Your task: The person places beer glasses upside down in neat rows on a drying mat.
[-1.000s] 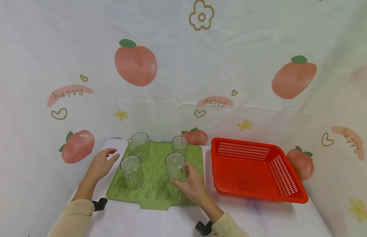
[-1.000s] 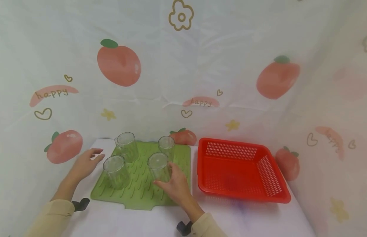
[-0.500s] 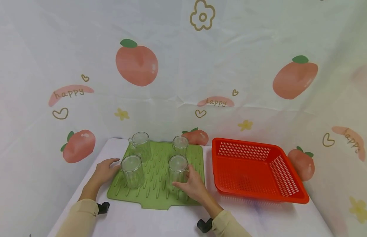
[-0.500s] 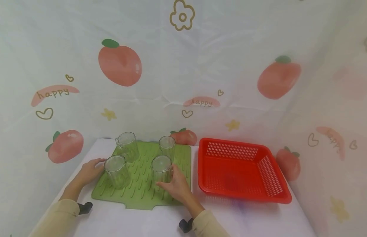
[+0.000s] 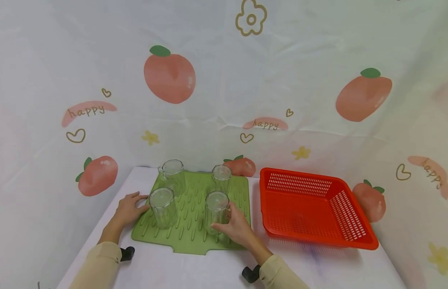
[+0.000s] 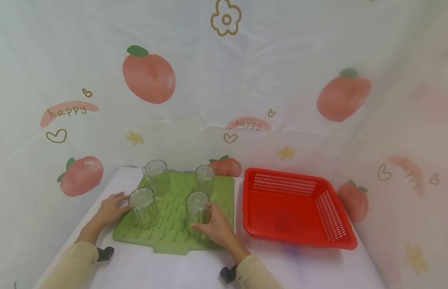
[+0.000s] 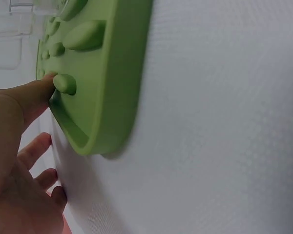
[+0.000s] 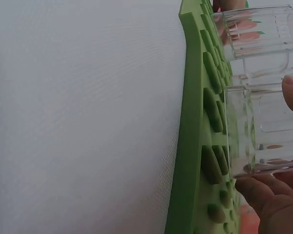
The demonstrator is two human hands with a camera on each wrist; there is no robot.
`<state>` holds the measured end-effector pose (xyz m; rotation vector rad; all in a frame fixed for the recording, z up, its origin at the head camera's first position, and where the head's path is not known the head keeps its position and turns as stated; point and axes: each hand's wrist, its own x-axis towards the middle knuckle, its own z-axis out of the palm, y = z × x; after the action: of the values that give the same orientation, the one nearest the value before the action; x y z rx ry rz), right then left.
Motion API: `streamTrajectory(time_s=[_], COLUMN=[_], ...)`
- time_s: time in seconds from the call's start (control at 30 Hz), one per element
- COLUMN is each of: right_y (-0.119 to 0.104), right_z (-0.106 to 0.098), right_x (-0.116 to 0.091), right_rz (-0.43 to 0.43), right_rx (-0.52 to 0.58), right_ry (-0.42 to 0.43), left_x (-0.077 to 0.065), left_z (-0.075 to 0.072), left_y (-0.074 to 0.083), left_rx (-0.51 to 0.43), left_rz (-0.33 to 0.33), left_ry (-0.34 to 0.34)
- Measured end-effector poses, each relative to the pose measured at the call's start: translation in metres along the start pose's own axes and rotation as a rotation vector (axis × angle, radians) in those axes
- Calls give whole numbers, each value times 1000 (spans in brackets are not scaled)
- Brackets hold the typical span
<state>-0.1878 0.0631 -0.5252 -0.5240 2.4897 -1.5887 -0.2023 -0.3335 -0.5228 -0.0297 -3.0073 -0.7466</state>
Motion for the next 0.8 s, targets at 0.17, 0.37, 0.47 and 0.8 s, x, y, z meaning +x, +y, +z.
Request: streamTrajectory(time_s=[0.17,0.37,0.47,0.8], right_y=[3,8,8,1], right_z=[-1,1,3,-2], right_x=[0,0,1,-1], right_rz=[-12,-42,-40,-51], right_rx=[-26,-84,-71,-91], right_ry=[-12,-23,-38,-64], left_x=[0,0,0,1], left_z=[0,-1,1,5], left_y=[0,0,-2,-5], left_rx=[-23,-38,-46,-59], left_rz=[1,4,-3,-1], left_ry=[-4,3,1,0])
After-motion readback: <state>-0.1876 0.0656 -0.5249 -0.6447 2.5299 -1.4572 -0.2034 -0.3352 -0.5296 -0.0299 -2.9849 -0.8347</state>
